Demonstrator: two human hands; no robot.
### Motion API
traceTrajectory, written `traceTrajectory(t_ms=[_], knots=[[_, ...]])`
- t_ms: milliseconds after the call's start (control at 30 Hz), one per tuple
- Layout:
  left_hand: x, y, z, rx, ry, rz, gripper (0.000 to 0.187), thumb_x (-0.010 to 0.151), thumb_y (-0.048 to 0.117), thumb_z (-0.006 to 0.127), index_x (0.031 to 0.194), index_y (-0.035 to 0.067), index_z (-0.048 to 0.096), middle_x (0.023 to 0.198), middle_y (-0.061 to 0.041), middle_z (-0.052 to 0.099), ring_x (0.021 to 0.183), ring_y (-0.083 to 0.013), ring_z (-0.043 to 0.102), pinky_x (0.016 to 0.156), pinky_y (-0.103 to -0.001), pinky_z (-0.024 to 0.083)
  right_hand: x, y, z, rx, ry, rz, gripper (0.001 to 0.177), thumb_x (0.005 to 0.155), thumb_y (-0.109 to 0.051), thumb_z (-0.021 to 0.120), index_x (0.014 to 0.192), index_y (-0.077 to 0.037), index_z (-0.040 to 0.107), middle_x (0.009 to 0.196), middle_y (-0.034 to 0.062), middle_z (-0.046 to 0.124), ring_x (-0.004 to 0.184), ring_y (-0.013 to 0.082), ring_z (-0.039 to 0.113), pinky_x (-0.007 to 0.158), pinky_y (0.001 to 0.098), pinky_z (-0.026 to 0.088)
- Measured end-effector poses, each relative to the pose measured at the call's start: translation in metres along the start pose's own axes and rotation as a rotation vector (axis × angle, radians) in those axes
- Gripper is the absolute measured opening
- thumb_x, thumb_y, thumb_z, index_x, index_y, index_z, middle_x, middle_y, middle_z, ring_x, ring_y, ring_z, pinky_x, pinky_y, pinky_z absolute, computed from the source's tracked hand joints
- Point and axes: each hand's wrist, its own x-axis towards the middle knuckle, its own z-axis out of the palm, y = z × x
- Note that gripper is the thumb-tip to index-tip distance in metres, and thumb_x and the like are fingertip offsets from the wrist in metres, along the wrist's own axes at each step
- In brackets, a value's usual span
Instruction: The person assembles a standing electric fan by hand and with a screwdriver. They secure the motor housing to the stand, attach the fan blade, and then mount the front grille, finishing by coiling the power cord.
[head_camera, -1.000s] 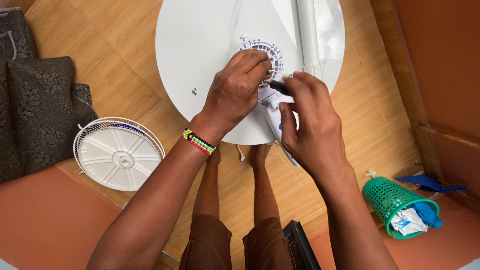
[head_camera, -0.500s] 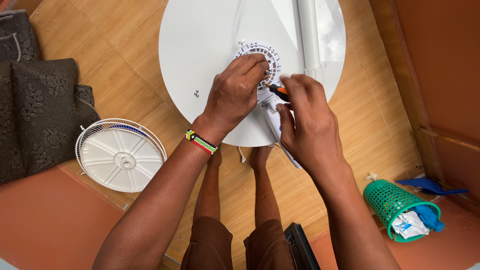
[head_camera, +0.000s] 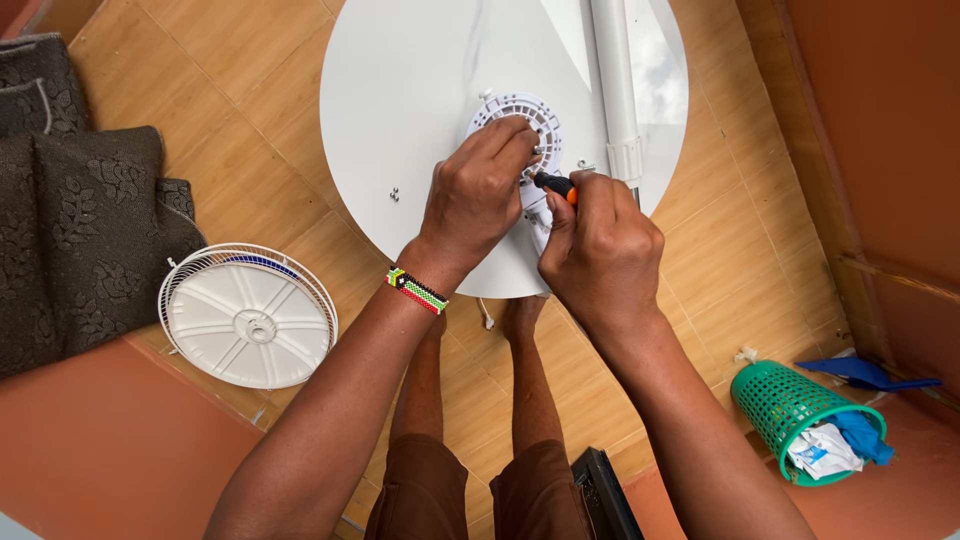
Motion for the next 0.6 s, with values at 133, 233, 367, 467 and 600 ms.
traceTrajectory(t_ms=[133, 233, 367, 467, 600], knots=[[-0.004, 0.001, 0.001, 0.009, 0.003, -0.035, 0.017, 0.091, -0.004, 0.072, 0.107, 0.001, 0.069, 0.115, -0.011, 0.072, 0.103, -0.0282, 0.072, 0.083, -0.037, 0.062, -0.003, 0.001, 0.004, 0.004, 0.021, 0.038, 0.021, 0.099, -0.009, 0.078, 0.095, 0.002, 0.061, 0.077, 0.0132, 0.064, 0.062, 0.0253, 0.065, 0.056, 0.0358, 0.052], [-0.007, -0.001, 0.001, 0.024, 0.01, -0.034, 0.019, 0.09, -0.005, 0.071, 0.108, 0.001, 0.07, 0.116, -0.011, 0.072, 0.104, -0.0287, 0.072, 0.085, -0.037, 0.062, -0.002, 0.005, 0.006, -0.001, 0.025, 0.088, 0.031, 0.1, -0.014, 0.081, 0.084, -0.001, 0.057, 0.068, 0.0105, 0.061, 0.053, 0.0215, 0.061, 0.048, 0.0342, 0.047], [-0.008, -0.002, 0.003, 0.021, 0.0, -0.05, 0.019, 0.091, -0.005, 0.07, 0.109, 0.001, 0.07, 0.117, -0.011, 0.072, 0.105, -0.0287, 0.073, 0.085, -0.036, 0.063, -0.001, 0.008, 0.01, -0.123, 0.08, 0.077, 0.043, 0.1, -0.022, 0.081, 0.071, -0.006, 0.054, 0.057, 0.0053, 0.055, 0.043, 0.0165, 0.051, 0.04, 0.0325, 0.036], [-0.007, -0.002, 0.006, 0.009, 0.002, -0.055, 0.018, 0.091, -0.005, 0.071, 0.109, 0.001, 0.07, 0.117, -0.011, 0.072, 0.105, -0.028, 0.073, 0.085, -0.036, 0.063, -0.002, 0.008, 0.016, -0.224, 0.102, 0.049, 0.051, 0.1, -0.026, 0.079, 0.06, -0.01, 0.052, 0.05, 0.0017, 0.052, 0.037, 0.0139, 0.045, 0.037, 0.0316, 0.03], [-0.008, -0.002, 0.006, 0.036, 0.02, -0.021, 0.021, 0.09, -0.005, 0.07, 0.11, 0.001, 0.07, 0.117, -0.012, 0.071, 0.107, -0.0282, 0.072, 0.087, -0.036, 0.063, -0.001, 0.007, 0.019, -0.26, 0.07, 0.076, 0.054, 0.103, -0.031, 0.075, 0.057, -0.013, 0.055, 0.046, 0.0007, 0.051, 0.036, 0.0122, 0.044, 0.037, 0.0307, 0.029]])
